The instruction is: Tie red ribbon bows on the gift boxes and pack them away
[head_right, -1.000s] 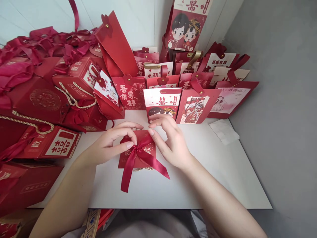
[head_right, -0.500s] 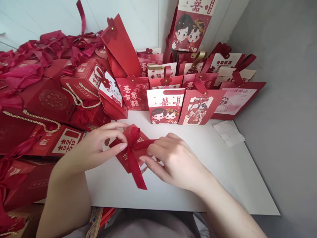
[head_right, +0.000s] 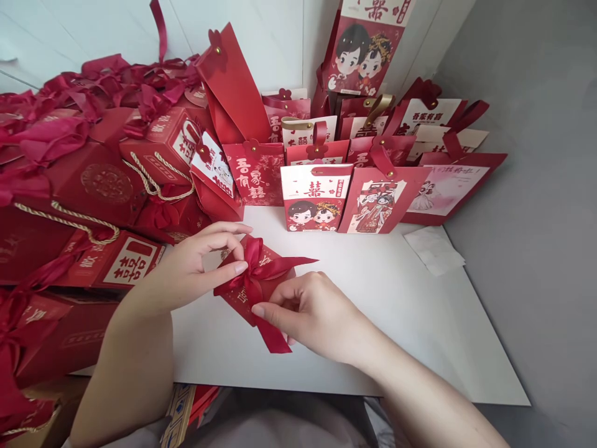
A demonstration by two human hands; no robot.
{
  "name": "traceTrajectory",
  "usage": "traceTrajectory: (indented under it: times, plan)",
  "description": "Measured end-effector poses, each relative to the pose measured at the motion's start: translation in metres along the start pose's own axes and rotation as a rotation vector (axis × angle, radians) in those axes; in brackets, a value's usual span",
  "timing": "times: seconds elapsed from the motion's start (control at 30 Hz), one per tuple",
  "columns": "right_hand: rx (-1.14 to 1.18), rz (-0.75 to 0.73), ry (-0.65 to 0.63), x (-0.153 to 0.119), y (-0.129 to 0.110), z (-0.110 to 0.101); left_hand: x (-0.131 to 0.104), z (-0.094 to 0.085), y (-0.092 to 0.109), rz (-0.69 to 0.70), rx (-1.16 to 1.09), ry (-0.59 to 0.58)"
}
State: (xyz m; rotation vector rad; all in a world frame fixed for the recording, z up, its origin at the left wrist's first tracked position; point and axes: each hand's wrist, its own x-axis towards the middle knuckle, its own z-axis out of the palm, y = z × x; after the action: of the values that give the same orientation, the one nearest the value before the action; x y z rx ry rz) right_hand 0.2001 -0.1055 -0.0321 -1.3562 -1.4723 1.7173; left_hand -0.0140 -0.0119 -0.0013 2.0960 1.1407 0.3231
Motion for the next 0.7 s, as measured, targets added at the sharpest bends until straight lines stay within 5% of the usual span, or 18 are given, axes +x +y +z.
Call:
traceTrajectory:
  times: [0.7]
  plan:
    - [-0.03, -0.04, 0.023, 0.002, 0.004, 0.017, 0.001, 0.007, -0.001, 0.022, 0.057, -0.025]
